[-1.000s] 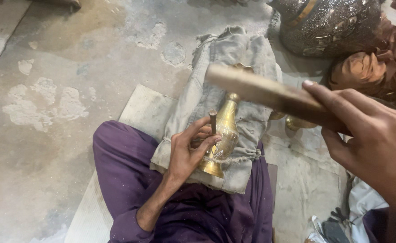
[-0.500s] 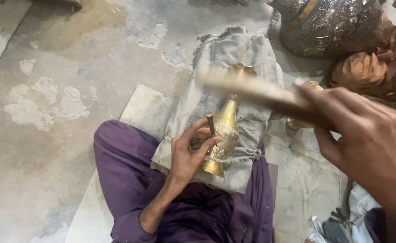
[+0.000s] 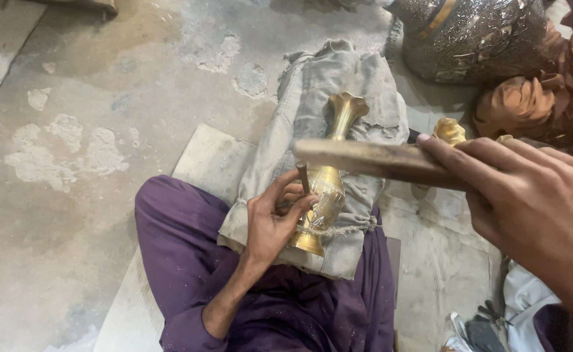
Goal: The person sits on the floor holding a brass vase against a cloth cushion and decorates its surface by hammering: they hold a small steel punch against the vase with one hand and strike it with a wooden mallet in the other, repositioning the punch repeatedly around the vase body.
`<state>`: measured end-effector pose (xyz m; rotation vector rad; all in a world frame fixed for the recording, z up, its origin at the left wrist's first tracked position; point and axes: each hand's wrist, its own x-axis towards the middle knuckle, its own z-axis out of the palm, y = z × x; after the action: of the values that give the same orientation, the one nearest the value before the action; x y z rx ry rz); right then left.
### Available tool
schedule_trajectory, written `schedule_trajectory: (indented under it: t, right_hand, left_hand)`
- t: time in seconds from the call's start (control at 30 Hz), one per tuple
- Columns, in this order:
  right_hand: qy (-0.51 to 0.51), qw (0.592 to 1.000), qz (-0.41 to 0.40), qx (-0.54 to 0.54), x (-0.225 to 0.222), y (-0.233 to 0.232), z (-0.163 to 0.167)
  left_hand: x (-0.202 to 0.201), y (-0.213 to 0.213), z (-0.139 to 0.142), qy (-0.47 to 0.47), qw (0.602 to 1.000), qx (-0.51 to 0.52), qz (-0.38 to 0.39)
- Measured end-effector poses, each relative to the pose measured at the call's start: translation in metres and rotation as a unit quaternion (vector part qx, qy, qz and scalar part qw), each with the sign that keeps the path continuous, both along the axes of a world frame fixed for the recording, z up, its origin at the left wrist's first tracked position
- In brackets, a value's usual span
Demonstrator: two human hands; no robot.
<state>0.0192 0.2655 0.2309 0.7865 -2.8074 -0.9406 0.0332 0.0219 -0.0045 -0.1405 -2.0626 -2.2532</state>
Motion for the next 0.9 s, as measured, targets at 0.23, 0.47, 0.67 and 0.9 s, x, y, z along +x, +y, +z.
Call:
schedule_trajectory:
  t: [0.23, 0.47, 0.67, 0.9]
  right_hand:
    - [-0.037, 0.983, -0.106, -0.142, 0.003, -0.013, 0.016]
    - [-0.039, 0.995, -0.091, -0.003, -0.004, -0.014, 0.01]
    - [-0.036, 0.999, -0.022, 0.025, -0.009, -0.007, 0.003]
    - [-0.066, 0.99, -0.054, 0.108, -0.005, -0.009, 0.002]
  left_hand:
    - [0.001, -0.002, 0.003, 0.025, 0.999, -0.02, 0.003]
    - [0.003, 0.0, 0.006, 0.004, 1.0, -0.013, 0.01]
    - [0.006, 0.002, 0.008, -0.027, 0.999, -0.005, 0.018]
    - [0.007, 0.002, 0.009, -0.003, 1.0, -0.015, 0.025]
